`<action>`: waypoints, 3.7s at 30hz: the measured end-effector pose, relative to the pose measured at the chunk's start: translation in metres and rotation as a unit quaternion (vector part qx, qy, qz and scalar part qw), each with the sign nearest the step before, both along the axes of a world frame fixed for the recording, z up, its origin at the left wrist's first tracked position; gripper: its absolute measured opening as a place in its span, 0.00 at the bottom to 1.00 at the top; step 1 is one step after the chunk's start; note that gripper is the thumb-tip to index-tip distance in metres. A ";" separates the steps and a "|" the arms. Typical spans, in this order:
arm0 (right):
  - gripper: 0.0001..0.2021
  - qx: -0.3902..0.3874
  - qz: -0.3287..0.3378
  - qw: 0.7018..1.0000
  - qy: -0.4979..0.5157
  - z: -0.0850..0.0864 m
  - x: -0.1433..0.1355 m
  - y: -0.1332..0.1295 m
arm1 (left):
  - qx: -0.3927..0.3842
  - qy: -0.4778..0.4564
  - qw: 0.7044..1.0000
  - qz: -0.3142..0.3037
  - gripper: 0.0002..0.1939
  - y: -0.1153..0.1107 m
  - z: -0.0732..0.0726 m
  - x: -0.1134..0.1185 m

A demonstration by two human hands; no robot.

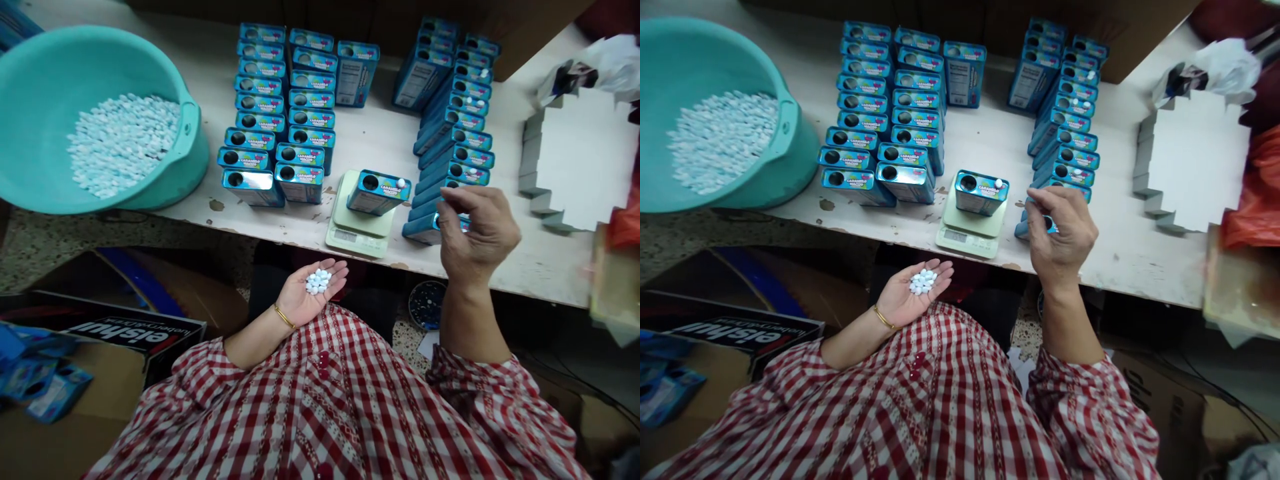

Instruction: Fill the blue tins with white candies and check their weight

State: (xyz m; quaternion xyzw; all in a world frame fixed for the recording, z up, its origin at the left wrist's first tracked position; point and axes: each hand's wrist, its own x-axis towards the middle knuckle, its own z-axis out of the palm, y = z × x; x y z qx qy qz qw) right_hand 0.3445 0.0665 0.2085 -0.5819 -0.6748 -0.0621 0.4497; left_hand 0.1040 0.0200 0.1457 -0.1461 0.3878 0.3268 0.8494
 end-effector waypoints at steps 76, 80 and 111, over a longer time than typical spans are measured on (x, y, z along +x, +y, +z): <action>0.14 -0.154 0.057 0.983 -0.088 0.018 -0.016 0.024 | 0.011 0.037 0.999 0.026 0.11 0.016 0.005 0.001; 0.16 -0.151 0.047 0.984 -0.085 0.019 -0.009 0.026 | 0.008 0.032 0.999 0.017 0.11 0.012 0.000 -0.004; 0.17 -0.229 0.093 0.955 -0.166 0.008 -0.010 0.106 | 0.032 0.045 0.998 -0.003 0.08 0.009 -0.003 -0.010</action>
